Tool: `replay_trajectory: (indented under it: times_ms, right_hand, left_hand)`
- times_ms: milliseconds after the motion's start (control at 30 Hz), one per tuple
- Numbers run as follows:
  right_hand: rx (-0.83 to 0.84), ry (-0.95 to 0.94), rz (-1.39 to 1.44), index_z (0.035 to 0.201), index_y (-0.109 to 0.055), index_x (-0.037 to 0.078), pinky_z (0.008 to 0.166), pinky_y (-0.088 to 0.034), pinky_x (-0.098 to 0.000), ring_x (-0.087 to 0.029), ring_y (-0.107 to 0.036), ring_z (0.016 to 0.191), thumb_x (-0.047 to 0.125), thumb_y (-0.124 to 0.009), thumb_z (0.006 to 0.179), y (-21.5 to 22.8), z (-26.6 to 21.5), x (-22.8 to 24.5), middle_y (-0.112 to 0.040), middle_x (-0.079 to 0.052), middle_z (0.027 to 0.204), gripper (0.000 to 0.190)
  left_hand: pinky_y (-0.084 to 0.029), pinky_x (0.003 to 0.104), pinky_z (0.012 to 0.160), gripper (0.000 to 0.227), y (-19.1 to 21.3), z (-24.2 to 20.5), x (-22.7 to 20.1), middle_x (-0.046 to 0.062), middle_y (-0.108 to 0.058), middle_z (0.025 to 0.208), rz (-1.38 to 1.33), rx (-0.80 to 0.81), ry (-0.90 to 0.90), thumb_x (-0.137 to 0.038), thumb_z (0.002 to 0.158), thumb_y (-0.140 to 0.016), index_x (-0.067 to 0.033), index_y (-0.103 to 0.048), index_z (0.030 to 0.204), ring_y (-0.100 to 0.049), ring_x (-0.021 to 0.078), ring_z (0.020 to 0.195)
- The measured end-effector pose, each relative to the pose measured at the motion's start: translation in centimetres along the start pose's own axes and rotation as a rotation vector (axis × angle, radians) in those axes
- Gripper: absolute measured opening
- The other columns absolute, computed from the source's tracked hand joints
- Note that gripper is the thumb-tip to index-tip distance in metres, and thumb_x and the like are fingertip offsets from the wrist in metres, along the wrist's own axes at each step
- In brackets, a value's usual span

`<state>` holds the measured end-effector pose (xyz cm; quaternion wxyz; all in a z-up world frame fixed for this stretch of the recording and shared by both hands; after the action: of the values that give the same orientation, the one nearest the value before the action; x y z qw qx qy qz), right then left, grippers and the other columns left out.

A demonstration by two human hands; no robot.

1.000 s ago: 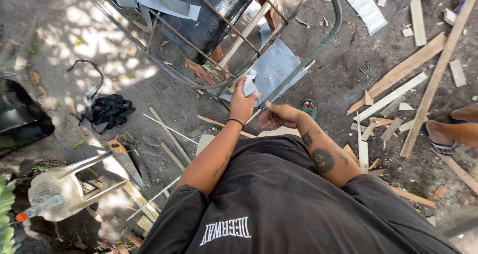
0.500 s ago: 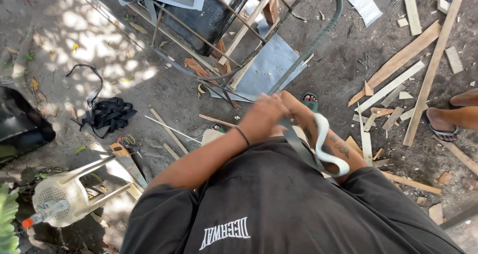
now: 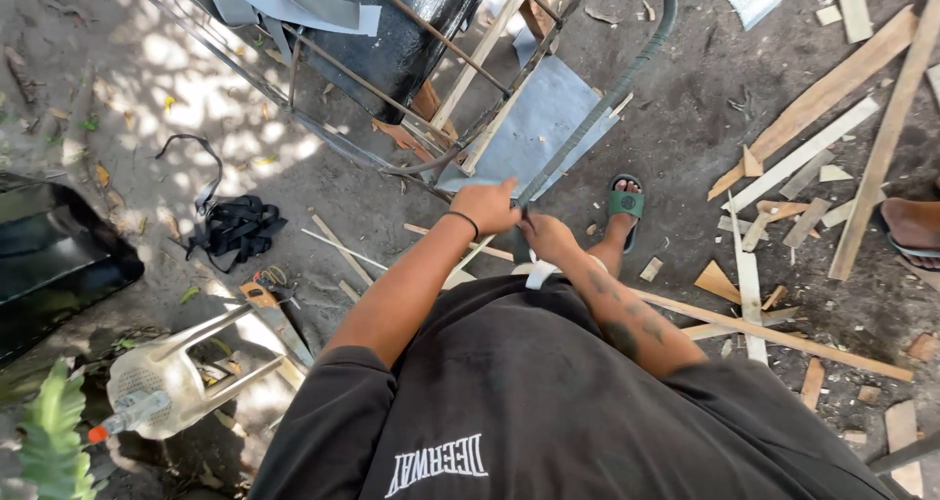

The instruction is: Weaving and stapling fabric strips onto a metal furniture frame to create a seat or backrest.

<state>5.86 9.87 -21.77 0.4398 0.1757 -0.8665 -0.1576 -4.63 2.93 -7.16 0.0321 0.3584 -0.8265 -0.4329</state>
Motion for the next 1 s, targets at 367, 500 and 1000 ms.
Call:
replay_trajectory:
  times_ms: [367,500,1000]
  right_hand:
    - [0.166,0.589,0.572,0.1,-0.07,-0.004,0.098,-0.045,-0.0635,-0.053,-0.056,0.118,0.033,-0.061,0.102,-3.1,13.9,4.1,-0.067,-0.032,0.111,0.038]
    - [0.24,0.662,0.922,0.104,-0.07,-0.007,0.107,-0.041,-0.0675,-0.056,-0.052,0.13,0.034,-0.062,0.104,-2.9,13.7,2.8,-0.066,-0.035,0.122,0.042]
    - [0.429,-0.435,0.903,0.097,-0.075,-0.008,0.069,-0.064,-0.0461,-0.038,-0.077,0.079,0.066,-0.055,0.093,2.5,-1.1,5.3,-0.076,-0.024,0.087,0.077]
  left_hand:
    - [-0.047,0.059,0.107,0.062,1.0,1.9,0.1,0.022,-0.055,0.147,-0.422,0.103,0.356,-0.033,0.11,-0.028,-0.0113,-0.015,0.166,-0.064,0.0404,0.123]
    - [-0.06,0.049,0.08,0.058,1.5,0.5,-0.9,0.024,-0.074,0.098,-0.218,-0.152,0.271,-0.023,0.111,-0.034,-0.0161,-0.017,0.166,-0.075,0.0427,0.092]
    - [-0.048,0.053,0.109,0.028,6.3,-10.6,-7.5,0.022,-0.076,0.109,-0.872,-0.251,-0.122,-0.026,0.097,-0.068,-0.0113,-0.074,0.12,-0.069,0.0421,0.114]
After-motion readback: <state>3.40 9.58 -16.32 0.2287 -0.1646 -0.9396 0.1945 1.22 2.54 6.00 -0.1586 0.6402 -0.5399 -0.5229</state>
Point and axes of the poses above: each hand's wrist, its own z-axis towards the middle knuckle, its own y-axis out of the back of the hand, x = y × z, the point moved 9 cm from there along z, towards the middle knuckle
